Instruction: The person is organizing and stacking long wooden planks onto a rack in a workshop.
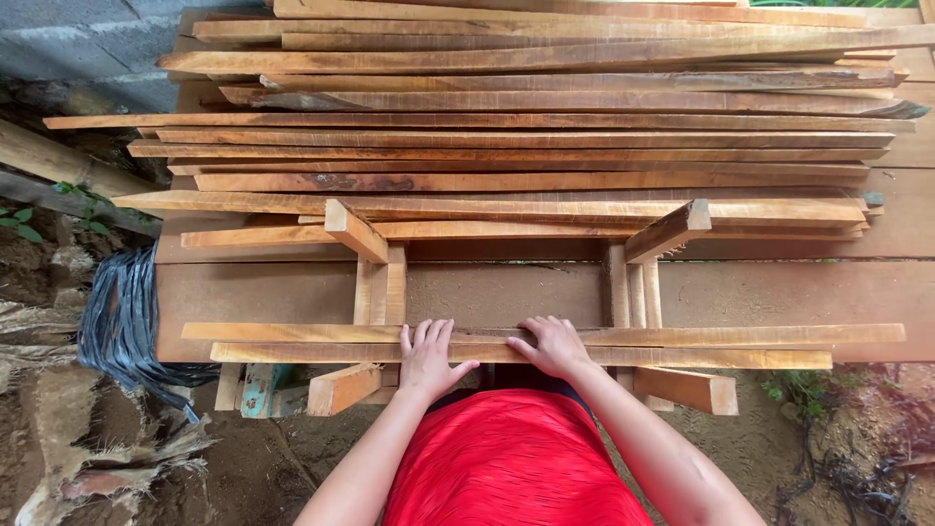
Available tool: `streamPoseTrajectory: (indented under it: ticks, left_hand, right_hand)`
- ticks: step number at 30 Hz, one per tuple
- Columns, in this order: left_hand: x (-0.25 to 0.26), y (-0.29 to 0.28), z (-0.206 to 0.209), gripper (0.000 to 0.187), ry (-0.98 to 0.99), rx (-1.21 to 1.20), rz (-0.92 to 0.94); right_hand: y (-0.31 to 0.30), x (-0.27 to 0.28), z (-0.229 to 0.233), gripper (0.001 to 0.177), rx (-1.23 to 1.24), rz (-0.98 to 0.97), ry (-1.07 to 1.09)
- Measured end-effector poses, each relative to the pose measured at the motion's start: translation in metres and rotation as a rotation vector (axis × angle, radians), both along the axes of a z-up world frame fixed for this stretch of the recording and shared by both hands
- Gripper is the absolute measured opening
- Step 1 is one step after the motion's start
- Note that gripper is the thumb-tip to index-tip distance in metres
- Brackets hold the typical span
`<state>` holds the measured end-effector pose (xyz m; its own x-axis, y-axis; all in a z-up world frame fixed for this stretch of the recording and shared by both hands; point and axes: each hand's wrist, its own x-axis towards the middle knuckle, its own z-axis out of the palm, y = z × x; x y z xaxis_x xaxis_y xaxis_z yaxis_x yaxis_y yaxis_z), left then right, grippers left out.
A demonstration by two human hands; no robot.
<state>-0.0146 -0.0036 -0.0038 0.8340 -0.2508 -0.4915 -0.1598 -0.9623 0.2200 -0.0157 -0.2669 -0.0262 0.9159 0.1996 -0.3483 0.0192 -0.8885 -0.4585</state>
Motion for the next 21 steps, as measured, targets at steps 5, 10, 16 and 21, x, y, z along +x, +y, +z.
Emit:
streamPoseTrajectory:
  ticks: [5,10,16,21]
  left_hand:
    - [0.005,-0.005,0.008,0.097,-0.030,0.055,-0.019]
    - [0.017,-0.010,0.022,0.095,0.008,0.065,-0.012]
    - [0.056,-0.028,0.043,0.085,0.159,0.127,0.054]
    - [0.100,-0.037,-0.008,0.069,0.435,0.163,0.214]
  right_hand:
    - [0.009,0.002,0.014,0.056,-0.017,-0.031,0.044]
    - [0.006,0.005,0.014,0.056,0.000,-0.056,0.045]
    - [0.003,0.024,0.015,0.049,0.052,-0.087,0.157]
    - [-0.005,0.058,0.000,0.033,0.341,-0.432,0.096]
